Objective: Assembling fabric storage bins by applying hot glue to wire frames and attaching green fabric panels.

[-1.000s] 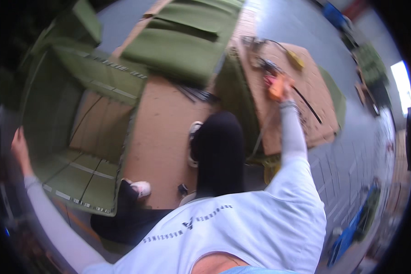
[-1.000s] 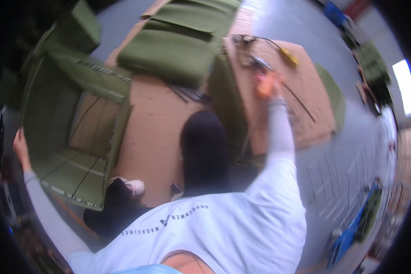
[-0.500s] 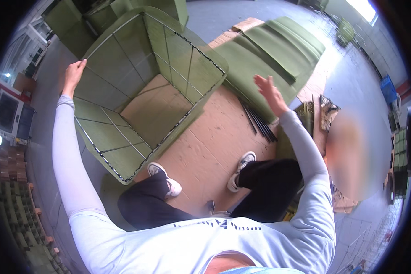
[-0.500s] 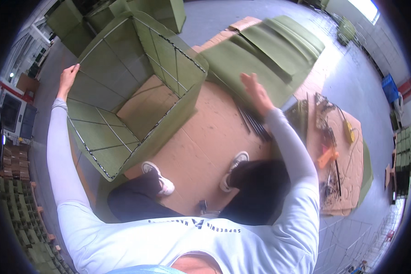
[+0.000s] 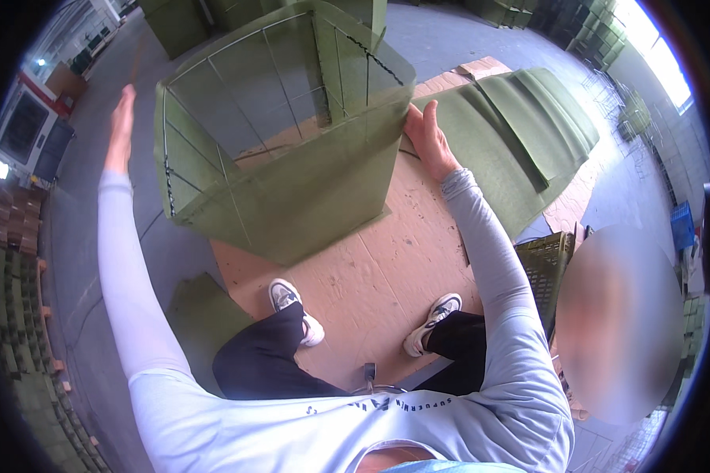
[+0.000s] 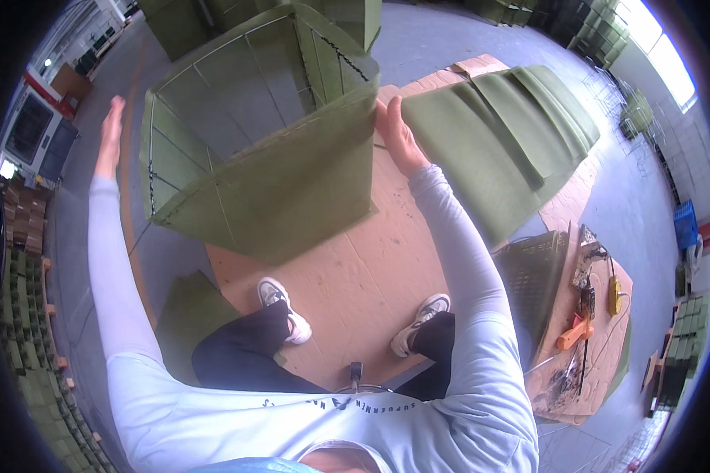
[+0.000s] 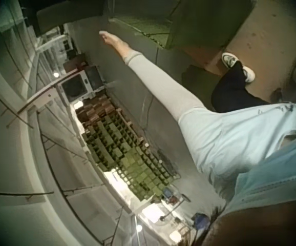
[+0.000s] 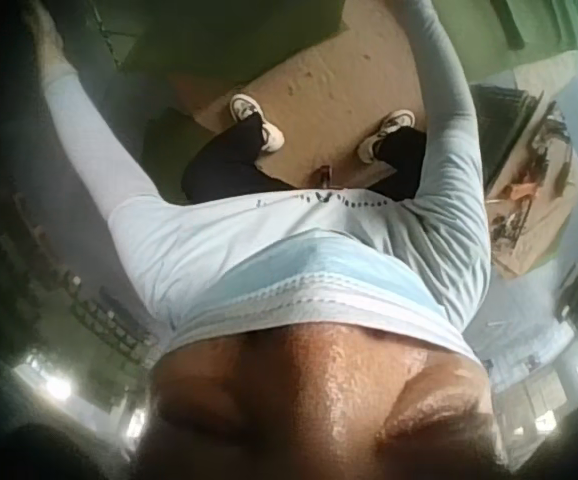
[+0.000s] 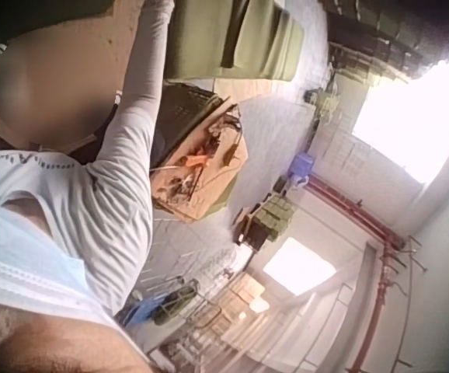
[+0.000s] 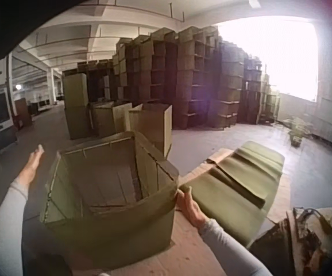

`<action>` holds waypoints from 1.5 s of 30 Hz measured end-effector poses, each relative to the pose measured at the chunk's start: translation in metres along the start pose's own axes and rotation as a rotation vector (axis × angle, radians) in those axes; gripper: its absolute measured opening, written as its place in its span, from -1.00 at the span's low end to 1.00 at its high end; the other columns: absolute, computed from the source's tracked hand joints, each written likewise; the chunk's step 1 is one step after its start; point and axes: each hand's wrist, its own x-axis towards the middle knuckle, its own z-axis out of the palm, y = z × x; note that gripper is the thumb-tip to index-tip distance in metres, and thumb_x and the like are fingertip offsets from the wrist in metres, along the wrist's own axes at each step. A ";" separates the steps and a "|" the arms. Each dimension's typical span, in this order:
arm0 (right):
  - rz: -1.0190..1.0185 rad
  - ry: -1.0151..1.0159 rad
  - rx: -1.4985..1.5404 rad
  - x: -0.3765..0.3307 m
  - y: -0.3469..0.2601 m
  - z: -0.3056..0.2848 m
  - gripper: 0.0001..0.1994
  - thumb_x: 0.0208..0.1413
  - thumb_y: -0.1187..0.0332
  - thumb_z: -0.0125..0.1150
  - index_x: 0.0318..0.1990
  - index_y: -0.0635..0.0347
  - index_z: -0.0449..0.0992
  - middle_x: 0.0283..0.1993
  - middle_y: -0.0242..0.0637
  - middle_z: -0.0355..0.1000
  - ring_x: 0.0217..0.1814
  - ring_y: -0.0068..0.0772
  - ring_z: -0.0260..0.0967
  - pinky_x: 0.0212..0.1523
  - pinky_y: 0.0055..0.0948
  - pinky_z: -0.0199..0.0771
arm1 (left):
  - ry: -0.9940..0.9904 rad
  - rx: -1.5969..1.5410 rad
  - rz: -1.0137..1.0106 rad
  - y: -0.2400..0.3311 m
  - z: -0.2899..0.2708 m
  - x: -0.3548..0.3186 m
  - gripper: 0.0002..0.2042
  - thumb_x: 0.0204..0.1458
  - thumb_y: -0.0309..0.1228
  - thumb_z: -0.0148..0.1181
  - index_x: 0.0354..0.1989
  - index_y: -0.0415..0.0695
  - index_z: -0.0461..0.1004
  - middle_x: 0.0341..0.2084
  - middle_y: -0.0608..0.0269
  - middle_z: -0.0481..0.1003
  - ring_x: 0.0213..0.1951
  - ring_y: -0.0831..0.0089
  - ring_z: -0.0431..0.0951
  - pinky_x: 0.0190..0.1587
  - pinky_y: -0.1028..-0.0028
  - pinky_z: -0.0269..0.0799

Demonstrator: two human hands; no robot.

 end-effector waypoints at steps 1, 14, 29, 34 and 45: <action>0.002 0.003 -0.117 -0.002 0.002 -0.010 -0.18 0.37 -0.24 -0.56 0.44 0.37 0.02 0.49 -0.16 0.04 0.54 -0.30 -0.10 0.51 -0.38 -0.21 | -0.006 -0.167 -0.055 -0.012 0.014 -0.046 -0.18 0.23 0.27 -0.22 0.38 -0.26 0.09 0.38 0.05 0.11 0.42 0.25 0.02 0.41 0.33 -0.12; 0.160 0.343 -0.269 -0.005 -0.013 0.019 -0.04 0.30 -0.36 -0.53 0.31 0.55 0.18 0.36 -0.08 0.21 0.43 -0.27 0.06 0.44 -0.41 -0.06 | 0.003 -0.898 -0.202 0.100 0.072 -0.256 -0.05 0.17 0.41 -0.48 0.50 -0.17 -0.17 0.48 0.13 -0.06 0.48 0.25 -0.07 0.47 0.25 -0.17; 0.101 0.437 -0.061 -0.236 -0.114 0.025 -0.09 0.29 -0.34 -0.39 0.44 0.38 -0.02 0.53 -0.11 -0.03 0.59 -0.28 -0.21 0.55 -0.27 -0.33 | -0.153 -0.903 -0.213 0.192 0.070 -0.375 -0.06 0.19 0.38 -0.59 0.48 -0.23 -0.15 0.47 0.13 -0.03 0.48 0.27 -0.05 0.47 0.25 -0.15; 0.081 0.526 -0.105 -0.249 -0.105 0.026 -0.15 0.33 -0.30 -0.37 0.38 0.40 0.11 0.38 -0.16 0.15 0.44 -0.37 -0.01 0.44 -0.36 -0.12 | -0.131 -0.910 -0.254 0.203 0.072 -0.388 -0.05 0.18 0.39 -0.59 0.49 -0.23 -0.18 0.49 0.12 -0.09 0.49 0.27 -0.09 0.47 0.29 -0.16; -0.104 0.622 -0.343 -0.268 -0.125 0.022 -0.33 0.43 -0.05 -0.25 0.38 0.44 0.14 0.34 -0.10 0.26 0.41 -0.34 0.14 0.39 -0.44 0.05 | 0.046 -0.974 -0.115 0.189 0.044 -0.389 0.01 0.14 0.43 -0.52 0.47 -0.29 -0.11 0.49 0.00 -0.12 0.51 0.21 -0.26 0.50 0.22 -0.36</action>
